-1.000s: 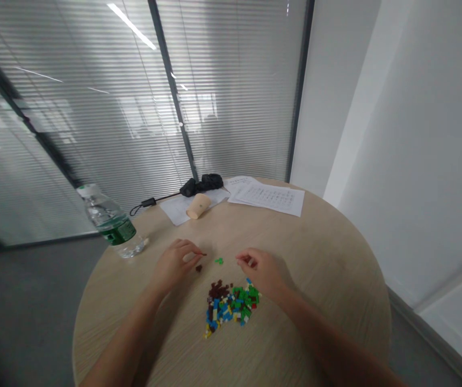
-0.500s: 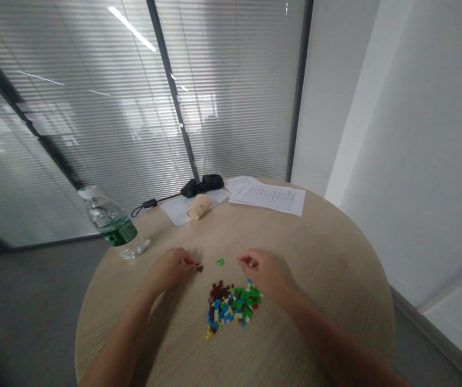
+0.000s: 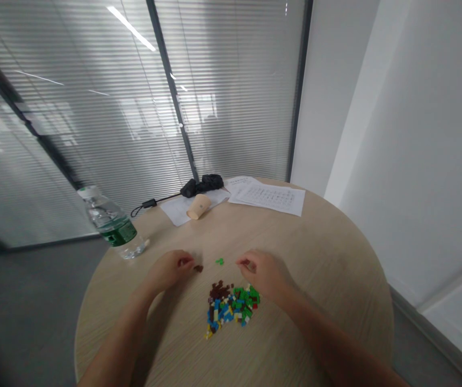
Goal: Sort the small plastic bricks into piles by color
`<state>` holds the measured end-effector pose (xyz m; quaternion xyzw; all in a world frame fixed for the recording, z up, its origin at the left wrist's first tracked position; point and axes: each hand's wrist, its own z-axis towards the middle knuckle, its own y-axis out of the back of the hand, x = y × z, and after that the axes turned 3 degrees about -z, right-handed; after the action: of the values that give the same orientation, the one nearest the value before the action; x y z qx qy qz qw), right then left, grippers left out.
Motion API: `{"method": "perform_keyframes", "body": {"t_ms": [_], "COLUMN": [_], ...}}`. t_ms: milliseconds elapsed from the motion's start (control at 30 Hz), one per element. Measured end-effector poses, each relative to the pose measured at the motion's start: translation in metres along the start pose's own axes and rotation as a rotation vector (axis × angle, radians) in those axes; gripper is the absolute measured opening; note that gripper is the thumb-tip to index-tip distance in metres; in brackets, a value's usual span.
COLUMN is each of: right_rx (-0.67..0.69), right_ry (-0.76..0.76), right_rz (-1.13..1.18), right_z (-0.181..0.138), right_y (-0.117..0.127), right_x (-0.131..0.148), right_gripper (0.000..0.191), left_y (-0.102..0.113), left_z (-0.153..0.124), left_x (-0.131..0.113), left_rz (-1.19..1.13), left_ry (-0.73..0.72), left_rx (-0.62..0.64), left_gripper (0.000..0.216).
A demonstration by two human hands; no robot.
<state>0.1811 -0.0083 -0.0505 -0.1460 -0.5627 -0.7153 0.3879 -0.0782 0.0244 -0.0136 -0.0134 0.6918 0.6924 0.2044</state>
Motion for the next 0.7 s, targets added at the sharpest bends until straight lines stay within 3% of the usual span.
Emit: {"method": "perform_keyframes", "body": {"t_ms": [167, 300, 400, 700], "right_rx": [0.053, 0.065, 0.140, 0.271], "right_ry": [0.162, 0.089, 0.125, 0.185], "right_rz": [-0.107, -0.161, -0.182, -0.193], "right_z": [0.003, 0.004, 0.003, 0.002], "right_y": [0.014, 0.027, 0.028, 0.022], "right_x": [-0.007, -0.011, -0.014, -0.015], "right_gripper": [0.013, 0.012, 0.012, 0.012], "left_y": [-0.007, -0.018, -0.023, -0.024], "left_z": [0.001, 0.002, 0.002, 0.001], "left_x": [-0.010, -0.022, -0.027, -0.029], "left_rz": [-0.036, -0.093, -0.126, -0.135], "left_ry": [-0.045, -0.166, -0.236, -0.260], "left_rx": [-0.070, -0.097, -0.080, -0.066], "left_gripper": [0.021, 0.020, 0.020, 0.020]}}
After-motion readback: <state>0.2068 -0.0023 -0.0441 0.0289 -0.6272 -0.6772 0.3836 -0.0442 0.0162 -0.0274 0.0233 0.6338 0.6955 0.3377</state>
